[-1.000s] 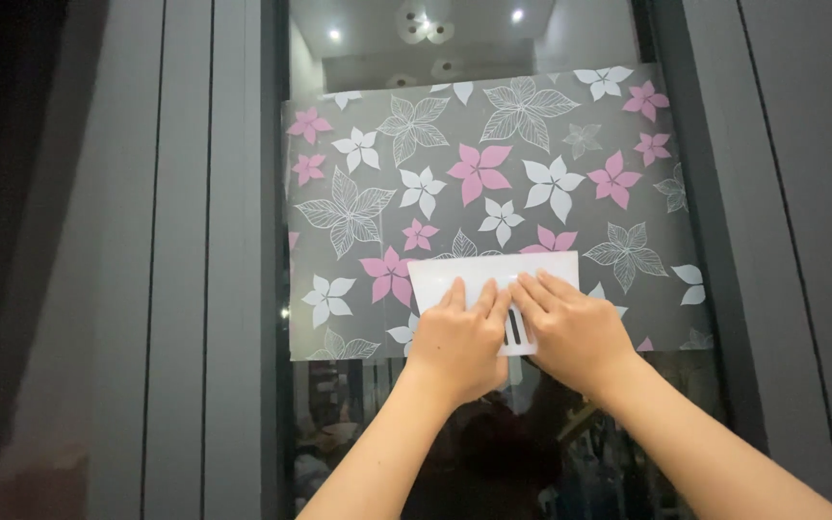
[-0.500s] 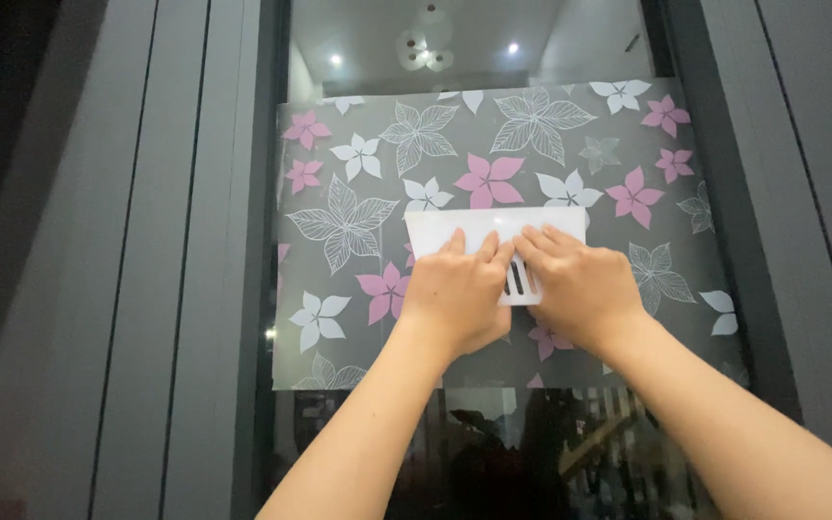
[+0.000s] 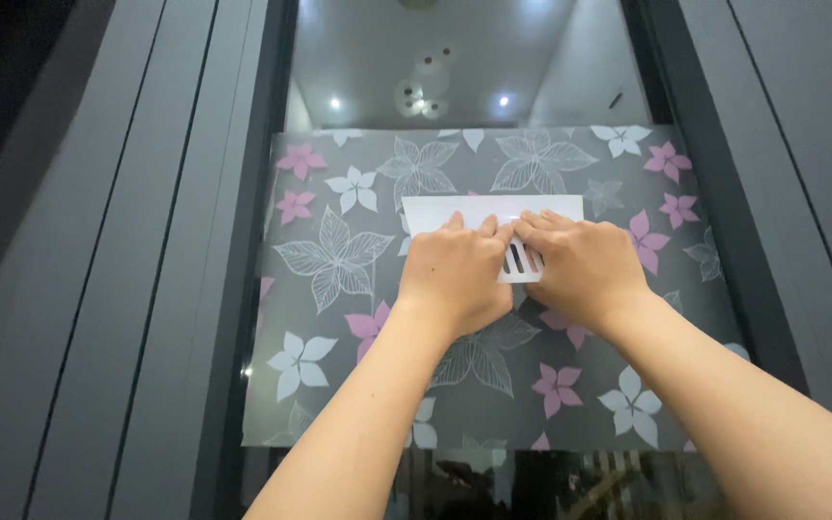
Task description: Applying and smoothing a decorative floral film onto a glass door using a plastic scraper tool and trimming edges with a utility knife.
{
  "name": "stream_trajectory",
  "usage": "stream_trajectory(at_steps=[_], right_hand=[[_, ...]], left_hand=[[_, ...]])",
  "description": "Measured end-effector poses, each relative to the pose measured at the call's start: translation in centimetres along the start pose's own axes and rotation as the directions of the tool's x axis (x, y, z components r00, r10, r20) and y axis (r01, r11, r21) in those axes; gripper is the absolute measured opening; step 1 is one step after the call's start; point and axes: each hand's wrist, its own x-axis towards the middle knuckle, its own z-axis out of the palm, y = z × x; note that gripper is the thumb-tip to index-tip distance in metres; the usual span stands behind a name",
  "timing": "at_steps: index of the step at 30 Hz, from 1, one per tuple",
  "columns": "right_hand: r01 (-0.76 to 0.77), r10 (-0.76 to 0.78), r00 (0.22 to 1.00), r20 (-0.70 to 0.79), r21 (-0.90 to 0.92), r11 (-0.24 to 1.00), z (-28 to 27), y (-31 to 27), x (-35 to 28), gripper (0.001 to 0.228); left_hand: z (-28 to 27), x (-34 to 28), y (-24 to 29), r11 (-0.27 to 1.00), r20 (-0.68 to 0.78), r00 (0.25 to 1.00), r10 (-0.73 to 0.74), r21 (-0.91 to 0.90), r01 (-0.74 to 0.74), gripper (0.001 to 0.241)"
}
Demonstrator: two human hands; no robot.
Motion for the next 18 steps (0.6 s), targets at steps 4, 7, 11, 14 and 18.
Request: stream_trajectory(at_steps=[4, 7, 11, 14, 18], right_hand=[[-0.022, 0.021, 0.999, 0.036, 0.026, 0.999, 0.0, 0.2, 1.6, 0.044], [-0.028, 0.029, 0.999, 0.026, -0.025, 0.999, 1.1, 1.2, 2.7, 0.044], [-0.035, 0.037, 0.997, 0.071, -0.018, 0.999, 2.5, 2.3, 4.5, 0.047], [-0.014, 0.017, 0.997, 0.077, -0.034, 0.999, 2.7, 2.6, 5.4, 0.047], [-0.005, 0.008, 0.997, 0.073, -0.032, 0.999, 3.2, 3.3, 6.5, 0.044]], left_hand=[[-0.1, 1.3, -0.6, 1.0, 0.026, 1.0, -0.003, 0.011, 0.003, 0.061], [0.2, 2.6, -1.4, 1.0, 0.005, 1.0, -0.001, 0.025, 0.001, 0.059], [0.7, 4.3, -2.3, 0.999, -0.004, 1.0, -0.017, 0.03, 0.017, 0.059], [1.7, 5.1, -3.1, 1.0, -0.051, 0.999, -0.003, 0.025, 0.004, 0.059], [2.5, 6.5, -3.9, 1.0, -0.094, 0.996, -0.009, 0.026, 0.011, 0.06]])
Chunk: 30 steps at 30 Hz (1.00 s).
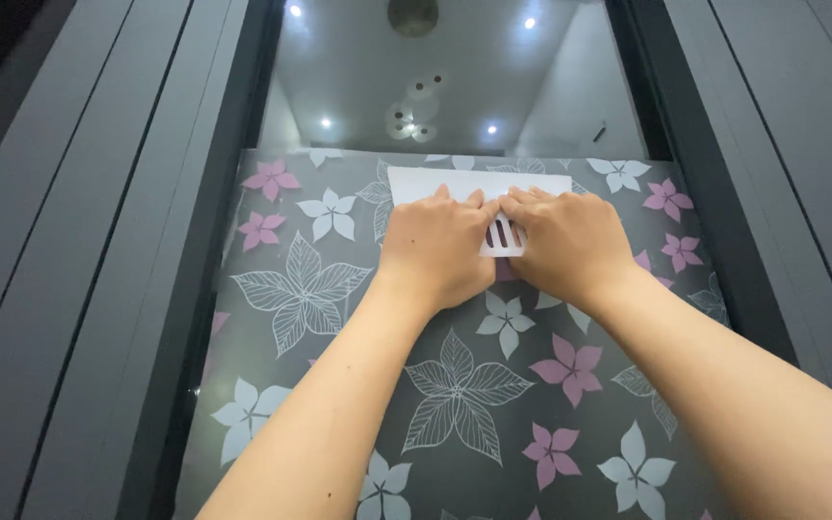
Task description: Applying and smoothing a decorative floral film onto a glass door using a plastic scraper tool and trimming edges with a utility knife.
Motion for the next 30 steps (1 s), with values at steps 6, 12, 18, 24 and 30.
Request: stream_trajectory(at_steps=[6, 12, 18, 24, 30], right_hand=[[0.008, -0.008, 1.0, -0.006, -0.04, 0.999, 0.1, 0.2, 1.0, 0.043], [0.02, -0.02, 1.0, -0.002, -0.033, 0.999, -0.4, 0.4, 2.3, 0.045], [0.01, -0.01, 1.0, 0.008, 0.001, 1.0, -0.2, 0.5, 2.1, 0.047], [-0.007, 0.008, 0.999, -0.037, 0.026, 1.0, -0.2, -2.3, -2.9, 0.046], [-0.001, 0.004, 0.998, -0.07, 0.037, 0.999, -0.7, -5.9, -8.2, 0.048]], left_hand=[[0.1, 1.0, -0.8, 1.0, -0.011, 1.0, -0.009, 0.004, 0.009, 0.06], [0.1, 2.4, -1.5, 1.0, 0.007, 1.0, -0.014, -0.013, 0.014, 0.06], [0.2, 2.4, -1.3, 1.0, 0.011, 1.0, -0.024, -0.01, 0.024, 0.062], [-1.5, -3.0, 1.0, 0.999, 0.029, 0.999, -0.032, -0.007, 0.033, 0.062], [-5.4, -9.4, 3.7, 0.995, 0.071, 0.996, -0.06, -0.07, 0.065, 0.067]])
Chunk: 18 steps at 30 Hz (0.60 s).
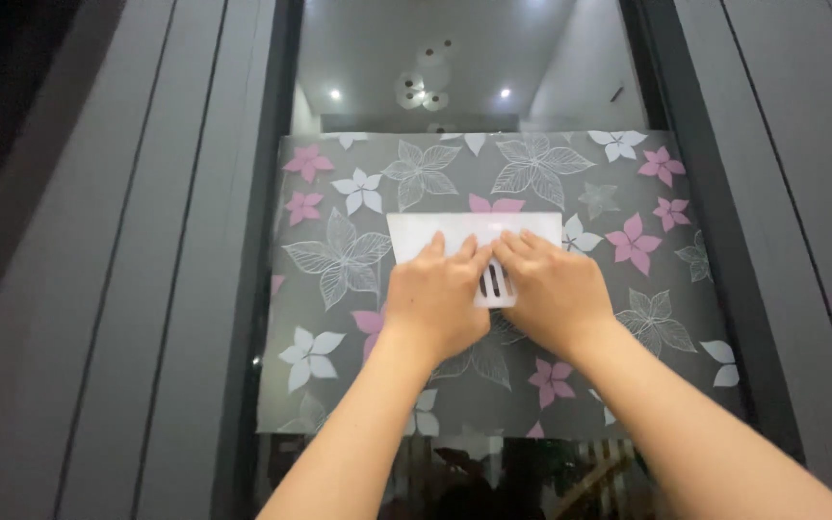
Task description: Applying and smoothing a decorative floral film onto a glass door using a plastic scraper tool and trimming edges with a utility knife.
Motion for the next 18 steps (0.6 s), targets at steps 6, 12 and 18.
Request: stream_trajectory(at_steps=[6, 12, 18], right_hand=[[0.005, -0.011, 0.997, 0.08, 0.074, 0.997, -3.9, -4.6, -3.2, 0.047], [0.036, -0.053, 0.984, 0.171, 0.099, 0.994, -7.0, -9.4, -7.5, 0.044], [0.078, -0.12, 0.981, 0.149, 0.26, 0.962, -9.0, -14.6, -12.4, 0.053]], left_hand=[[-3.0, -5.2, 0.4, 0.999, 0.083, 0.996, -0.016, -0.034, 0.018, 0.071], [-6.5, -11.0, 0.8, 0.998, 0.232, 0.973, 0.004, -0.057, 0.009, 0.072], [-5.7, -18.4, -0.4, 0.987, 0.148, 0.976, 0.156, -0.046, -0.151, 0.065]])
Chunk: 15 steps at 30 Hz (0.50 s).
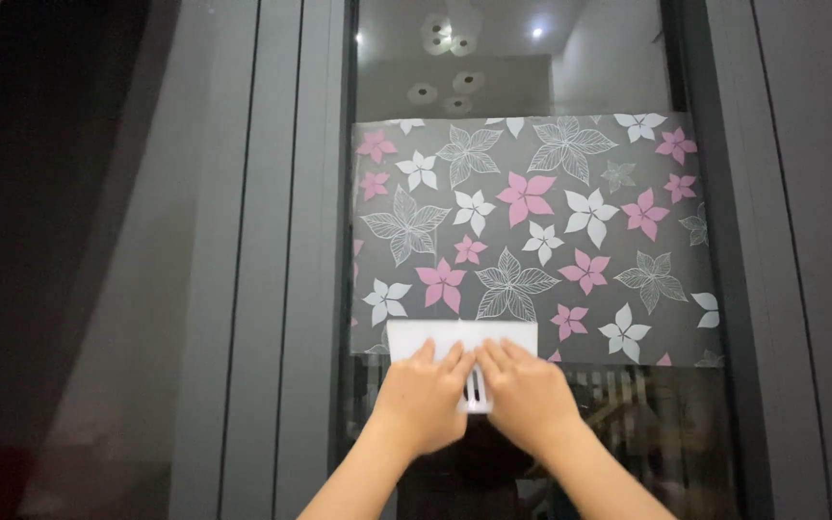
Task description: Applying and smoothing a decorative floral film onto a glass door using a plastic scraper tool and trimming edges with a utility knife.
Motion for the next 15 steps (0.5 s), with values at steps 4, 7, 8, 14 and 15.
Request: stream_trajectory(at_steps=[4, 7, 8, 14, 15], right_hand=[[0.035, -0.035, 0.998, 0.045, 0.015, 0.999, 1.1, -2.7, -1.8, 0.05], [0.03, -0.03, 0.999, 0.039, 0.0, 1.0, 2.3, -3.3, -2.6, 0.051], [0.03, -0.03, 0.999, 0.036, 0.001, 1.0, 2.1, -3.3, -2.5, 0.051], [0.039, -0.038, 0.998, -0.042, 0.012, 0.999, 1.3, -3.1, -2.1, 0.045], [0.031, -0.03, 0.998, -0.054, 0.019, 0.999, 1.2, -3.0, -2.0, 0.046]], left_hand=[[1.4, -4.0, -0.5, 1.0, 0.052, 0.999, 0.0, -0.01, 0.0, 0.075], [1.4, -4.7, -0.7, 1.0, 0.122, 0.993, -0.004, -0.015, 0.006, 0.076], [1.4, -4.7, -0.7, 1.0, 0.122, 0.993, -0.004, -0.013, 0.005, 0.076], [1.0, -4.1, -0.7, 0.998, -0.015, 0.998, 0.054, -0.009, -0.054, 0.068], [1.1, -3.9, -0.6, 0.999, 0.0, 0.999, 0.044, 0.003, -0.044, 0.066]])
